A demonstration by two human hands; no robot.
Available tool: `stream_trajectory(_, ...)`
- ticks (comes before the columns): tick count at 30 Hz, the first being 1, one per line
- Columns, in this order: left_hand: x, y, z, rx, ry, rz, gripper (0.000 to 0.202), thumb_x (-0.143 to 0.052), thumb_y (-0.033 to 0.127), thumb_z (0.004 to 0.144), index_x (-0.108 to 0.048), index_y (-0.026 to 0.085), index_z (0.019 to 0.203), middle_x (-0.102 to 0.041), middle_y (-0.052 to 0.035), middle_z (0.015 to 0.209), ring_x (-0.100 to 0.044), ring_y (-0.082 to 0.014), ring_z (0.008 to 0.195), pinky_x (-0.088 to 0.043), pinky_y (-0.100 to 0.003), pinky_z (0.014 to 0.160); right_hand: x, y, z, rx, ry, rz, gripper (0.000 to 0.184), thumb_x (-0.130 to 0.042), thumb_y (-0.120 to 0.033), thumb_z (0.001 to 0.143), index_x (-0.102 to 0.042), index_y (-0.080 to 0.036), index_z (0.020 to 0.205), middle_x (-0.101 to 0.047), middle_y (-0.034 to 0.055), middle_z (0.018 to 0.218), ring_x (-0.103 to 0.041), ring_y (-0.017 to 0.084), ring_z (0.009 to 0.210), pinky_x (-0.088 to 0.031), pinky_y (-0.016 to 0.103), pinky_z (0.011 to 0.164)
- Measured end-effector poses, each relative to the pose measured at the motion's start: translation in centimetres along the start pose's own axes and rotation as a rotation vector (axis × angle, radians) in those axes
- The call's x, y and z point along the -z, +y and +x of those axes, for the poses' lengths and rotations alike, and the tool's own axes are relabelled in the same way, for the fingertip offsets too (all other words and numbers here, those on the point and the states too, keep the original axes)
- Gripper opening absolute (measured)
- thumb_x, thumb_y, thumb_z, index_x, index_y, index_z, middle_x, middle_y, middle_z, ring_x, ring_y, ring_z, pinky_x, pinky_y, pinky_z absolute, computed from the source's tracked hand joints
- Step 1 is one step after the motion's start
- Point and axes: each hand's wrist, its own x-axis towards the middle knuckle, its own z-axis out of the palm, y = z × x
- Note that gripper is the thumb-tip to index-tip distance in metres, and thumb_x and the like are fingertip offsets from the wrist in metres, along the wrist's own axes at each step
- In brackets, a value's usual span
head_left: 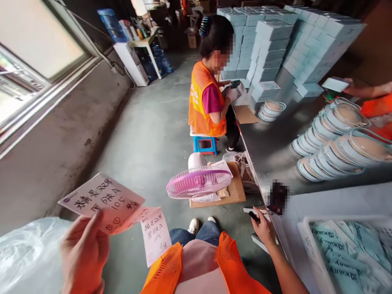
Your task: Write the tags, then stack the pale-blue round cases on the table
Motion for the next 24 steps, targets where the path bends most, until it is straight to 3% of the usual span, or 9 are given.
stream_trajectory(2, -2.0, 0.9, -0.3, -0.01, -0.133, -0.055, 0.03, -0.081, 0.051, 0.065, -0.064, 0.027, 0.073, -0.064, 0.0026, 0.064, -0.061, -0.0193, 0.058, -0.043, -0.025, 0.042, 0.5, -2.6, -1.4, -0.086, 0.149, 0.027, 0.053, -0.048, -0.043, 0.091, -0.06, -0.013, 0.133, -0.074, 0.0158, 0.104, -0.072, 0.028, 0.091, -0.058, 0.038, 0.078)
stream_trajectory(3, -3.2, 1.1, -0.5, -0.008, -0.255, -0.064, 0.031, -0.083, 0.05, 0.063, -0.066, 0.026, 0.071, -0.064, 0.0017, 0.063, -0.06, -0.019, 0.056, -0.043, -0.026, 0.043, 0.8, -3.8, -2.4, -0.151, 0.226, 0.062, 0.055, -0.048, -0.044, 0.09, -0.058, -0.012, 0.133, -0.072, 0.0184, 0.111, -0.071, 0.03, 0.098, -0.057, 0.041, 0.083)
stream_trajectory(6, -7.1, 1.2, -1.5, 0.005, -0.734, -0.012, 0.036, -0.086, 0.053, 0.059, -0.067, 0.023, 0.064, -0.065, -0.0025, 0.062, -0.058, -0.019, 0.054, -0.047, -0.029, 0.048, 2.0, -6.6, -6.5, -0.387, 0.385, 0.194, 0.054, -0.048, -0.048, 0.087, -0.058, -0.011, 0.127, -0.067, 0.0224, 0.118, -0.066, 0.033, 0.109, -0.055, 0.046, 0.091)
stream_trajectory(9, -11.1, 1.8, -4.0, 0.031, -1.202, 0.03, 0.042, -0.085, 0.058, 0.062, -0.066, 0.021, 0.057, -0.064, -0.0051, 0.061, -0.057, -0.0178, 0.054, -0.049, -0.03, 0.051, 4.2, -8.2, -11.4, -0.555, 0.446, 0.27, 0.05, -0.047, -0.055, 0.088, -0.063, -0.016, 0.114, -0.068, 0.0147, 0.095, -0.068, 0.028, 0.086, -0.059, 0.041, 0.075)
stream_trajectory(12, -14.3, 2.6, -8.4, 0.077, -1.508, 0.018, 0.042, -0.081, 0.061, 0.069, -0.069, 0.021, 0.065, -0.066, -0.0046, 0.062, -0.055, -0.0152, 0.051, -0.045, -0.027, 0.047, 7.7, -9.0, -15.6, -0.751, 0.528, 0.567, 0.059, -0.058, -0.064, 0.081, -0.063, -0.016, 0.115, -0.065, 0.0045, 0.08, -0.062, 0.019, 0.064, -0.057, 0.033, 0.06)
stream_trajectory(16, -18.9, 1.6, -17.1, 0.092, -1.792, -0.014, 0.042, -0.078, 0.06, 0.075, -0.067, 0.02, 0.071, -0.062, -0.0011, 0.059, -0.048, -0.011, 0.045, -0.035, -0.023, 0.043, 13.3, -7.4, -19.5, -0.866, 0.91, 0.959, 0.072, -0.078, -0.06, 0.067, -0.06, -0.016, 0.121, -0.056, -0.0048, 0.07, -0.056, 0.012, 0.059, -0.052, 0.025, 0.055)
stream_trajectory(19, -23.7, -1.0, -26.1, 0.03, -1.99, -0.028, 0.043, -0.079, 0.059, 0.076, -0.067, 0.018, 0.072, -0.064, -0.0027, 0.065, -0.05, -0.0103, 0.05, -0.035, -0.024, 0.046, 17.1, -3.7, -22.1, -0.815, 1.127, 1.165, 0.072, -0.083, -0.053, 0.064, -0.058, -0.019, 0.122, -0.047, -0.011, 0.062, -0.039, 0.005, 0.044, -0.034, 0.018, 0.04)
stream_trajectory(21, -27.0, -3.2, -33.1, 0.012, -2.074, -0.008, 0.047, -0.081, 0.06, 0.072, -0.066, 0.016, 0.071, -0.063, -0.0031, 0.065, -0.05, -0.01, 0.051, -0.034, -0.024, 0.047, 19.2, -0.8, -23.8, -0.801, 1.155, 1.257, 0.07, -0.083, -0.057, 0.064, -0.06, -0.018, 0.118, -0.05, -0.0111, 0.062, -0.026, 0.001, 0.038, -0.023, 0.017, 0.035)
stream_trajectory(24, -30.8, -6.3, -43.5, 0.064, -2.119, 0.102, 0.053, -0.086, 0.062, 0.061, -0.062, 0.015, 0.067, -0.059, -0.0018, 0.06, -0.049, -0.0098, 0.05, -0.034, -0.024, 0.046, 22.0, 3.0, -25.8, -0.803, 1.054, 1.297, 0.077, -0.074, -0.072, 0.068, -0.061, -0.016, 0.118, -0.064, -0.0031, 0.074, -0.022, 0.0, 0.036, -0.019, 0.019, 0.033)
